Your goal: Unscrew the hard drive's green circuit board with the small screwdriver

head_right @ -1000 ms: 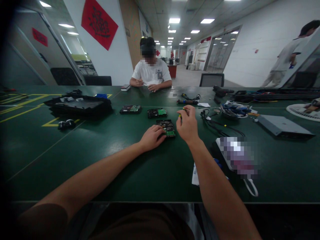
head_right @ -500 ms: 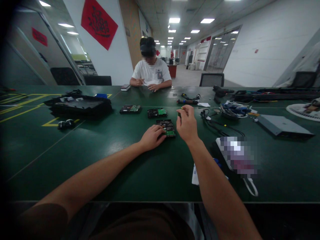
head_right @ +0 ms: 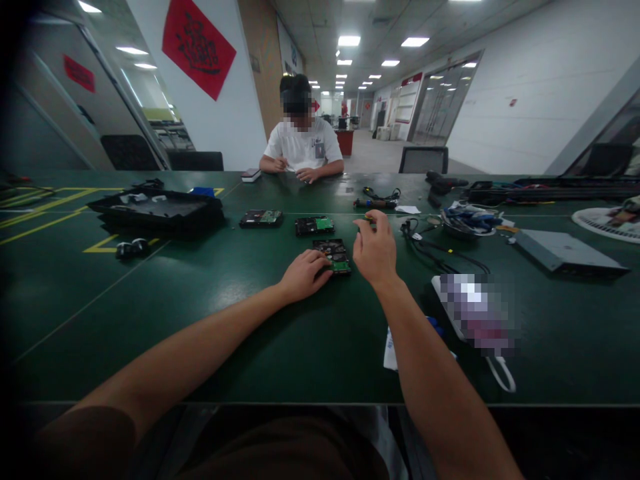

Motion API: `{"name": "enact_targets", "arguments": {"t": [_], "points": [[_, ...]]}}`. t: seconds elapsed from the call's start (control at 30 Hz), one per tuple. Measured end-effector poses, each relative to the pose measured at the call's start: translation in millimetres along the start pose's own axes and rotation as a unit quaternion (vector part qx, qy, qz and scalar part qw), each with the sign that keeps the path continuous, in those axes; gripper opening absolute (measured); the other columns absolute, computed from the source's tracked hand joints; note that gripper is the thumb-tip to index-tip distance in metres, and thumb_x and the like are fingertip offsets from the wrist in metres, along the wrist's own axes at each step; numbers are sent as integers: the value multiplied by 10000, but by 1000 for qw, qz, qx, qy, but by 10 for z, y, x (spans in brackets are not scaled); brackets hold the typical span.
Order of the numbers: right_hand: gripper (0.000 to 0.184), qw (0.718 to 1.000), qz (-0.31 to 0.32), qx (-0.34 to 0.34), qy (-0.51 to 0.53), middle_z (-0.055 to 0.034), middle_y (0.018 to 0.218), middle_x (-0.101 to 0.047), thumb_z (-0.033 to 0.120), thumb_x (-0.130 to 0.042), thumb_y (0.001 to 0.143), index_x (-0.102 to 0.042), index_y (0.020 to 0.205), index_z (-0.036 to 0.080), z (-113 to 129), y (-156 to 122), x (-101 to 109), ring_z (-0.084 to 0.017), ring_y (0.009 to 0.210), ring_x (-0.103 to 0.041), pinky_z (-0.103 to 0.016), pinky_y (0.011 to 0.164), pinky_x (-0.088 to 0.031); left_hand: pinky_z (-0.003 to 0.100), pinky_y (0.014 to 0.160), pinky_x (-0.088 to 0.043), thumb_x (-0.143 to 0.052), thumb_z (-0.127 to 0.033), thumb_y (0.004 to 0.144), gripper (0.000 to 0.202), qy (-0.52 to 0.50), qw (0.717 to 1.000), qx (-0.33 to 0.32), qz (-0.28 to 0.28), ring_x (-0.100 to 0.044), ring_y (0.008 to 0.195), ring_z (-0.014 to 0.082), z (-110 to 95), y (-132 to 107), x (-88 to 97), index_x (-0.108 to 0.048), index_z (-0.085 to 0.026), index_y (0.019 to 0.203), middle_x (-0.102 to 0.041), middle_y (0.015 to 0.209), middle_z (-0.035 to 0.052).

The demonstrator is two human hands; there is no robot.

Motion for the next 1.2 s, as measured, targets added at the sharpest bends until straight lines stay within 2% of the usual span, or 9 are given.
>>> {"name": "enact_targets", "arguments": {"t": [0.17,0.4,0.6,0.9,1.1,1.2], "points": [[226,999,-8,-10,36,-153,1298,-466,156,-572,905,-649,1113,202,-5,1,16,-286,1145,-581,-481,998,-539,458,972,-525,-527,-421,1007,307,1,1000,3,5,-585,1152,288,8,-1,-10,-687,-186,1121,-646,1199,128],[243,1000,-6,7,15,-145,1258,-503,183,-595,902,-653,1136,219,32,15,31,-321,1164,-545,-541,1004,-513,469,982,-523,-539,-411,1002,298,-2,1000,4,4,-583,1142,286,9,0,-10,-690,-194,1140,-648,1208,122],[255,998,-17,6,58,-147,1281,-454,127,-550,898,-637,1124,206,41,8,38,-279,1141,-581,-494,1029,-521,461,985,-522,-532,-416,1006,308,-4,1000,6,2,-583,1144,282,10,-5,-11,-691,-189,1141,-647,1206,121],[267,999,15,15,27,-148,1299,-519,180,-555,930,-631,1182,225,70,32,29,-317,1191,-576,-548,1050,-507,472,975,-526,-538,-415,1000,295,-8,1000,8,6,-590,1132,284,15,-1,-7,-690,-200,1132,-643,1195,121],[197,999,14,7,52,-157,1312,-494,191,-547,947,-641,1120,204,69,28,25,-280,1108,-629,-499,1026,-532,471,987,-522,-540,-410,998,292,-11,1000,9,11,-584,1151,284,17,-5,-10,-690,-203,1138,-640,1205,122],[215,999,21,16,47,-154,1330,-512,206,-541,960,-642,1150,205,83,30,15,-292,1160,-613,-501,1047,-520,470,992,-520,-545,-410,995,287,-8,1000,9,11,-582,1156,283,20,-4,-17,-688,-204,1136,-640,1207,119]]}}
Point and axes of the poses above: each hand's wrist, its own y-axis towards the middle knuckle, its own x-axis out of the back of the hand, z = x × y, the point moved 8 cm from there along y, towards the middle knuckle
